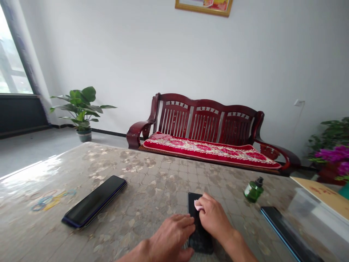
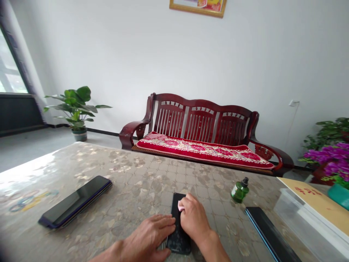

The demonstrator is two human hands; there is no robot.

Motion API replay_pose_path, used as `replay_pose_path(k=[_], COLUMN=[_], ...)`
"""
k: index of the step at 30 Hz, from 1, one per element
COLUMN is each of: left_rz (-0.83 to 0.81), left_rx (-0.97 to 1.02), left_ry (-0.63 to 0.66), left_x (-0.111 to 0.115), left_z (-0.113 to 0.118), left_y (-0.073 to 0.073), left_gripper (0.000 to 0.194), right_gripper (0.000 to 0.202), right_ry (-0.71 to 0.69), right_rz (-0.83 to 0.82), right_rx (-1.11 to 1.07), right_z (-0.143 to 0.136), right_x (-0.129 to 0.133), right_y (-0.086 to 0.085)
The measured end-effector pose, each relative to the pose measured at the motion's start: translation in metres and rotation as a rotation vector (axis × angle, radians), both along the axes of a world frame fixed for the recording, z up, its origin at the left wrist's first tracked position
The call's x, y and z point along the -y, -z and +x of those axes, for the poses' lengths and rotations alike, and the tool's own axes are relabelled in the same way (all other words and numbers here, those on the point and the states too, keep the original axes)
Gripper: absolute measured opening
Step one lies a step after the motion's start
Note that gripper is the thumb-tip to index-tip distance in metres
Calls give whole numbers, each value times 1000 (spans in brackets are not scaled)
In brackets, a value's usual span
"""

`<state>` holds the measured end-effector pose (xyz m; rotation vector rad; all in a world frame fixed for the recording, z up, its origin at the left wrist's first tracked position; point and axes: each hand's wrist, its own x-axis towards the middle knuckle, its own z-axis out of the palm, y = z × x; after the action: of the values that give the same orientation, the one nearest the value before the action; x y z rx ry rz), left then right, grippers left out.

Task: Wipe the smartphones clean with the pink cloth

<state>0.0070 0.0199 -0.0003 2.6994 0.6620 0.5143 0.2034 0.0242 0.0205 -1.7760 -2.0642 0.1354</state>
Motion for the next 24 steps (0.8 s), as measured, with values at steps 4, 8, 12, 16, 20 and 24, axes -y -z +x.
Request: replay_pose_path(k=[4, 8, 12, 16, 20, 24], left_rz=[7, 22, 15, 9, 2, 10], left_rx=[5, -5, -30, -67, -81, -69], left_ry=[9, 21, 42, 67, 79, 72], left_x=[-2, -4, -8, -13, -15, -16], left_z=[2, 0, -2, -2, -1, -4], left_y=[3, 7, 11, 9, 6, 7], left_gripper=[30, 33, 37, 33, 28, 30], right_gripper=[28, 33, 37, 33, 28, 33], right_ry=[-54, -32, 27, 34, -40, 5], right_rz=[-29, -7, 38, 34, 15, 49], right_rx=[11, -23, -25, 6, -8, -69], right_z=[1, 6, 9, 4, -2, 0], right_x=[14, 5, -11, -4, 10, 1], right_y=[-1, 1, 4, 5, 5, 11])
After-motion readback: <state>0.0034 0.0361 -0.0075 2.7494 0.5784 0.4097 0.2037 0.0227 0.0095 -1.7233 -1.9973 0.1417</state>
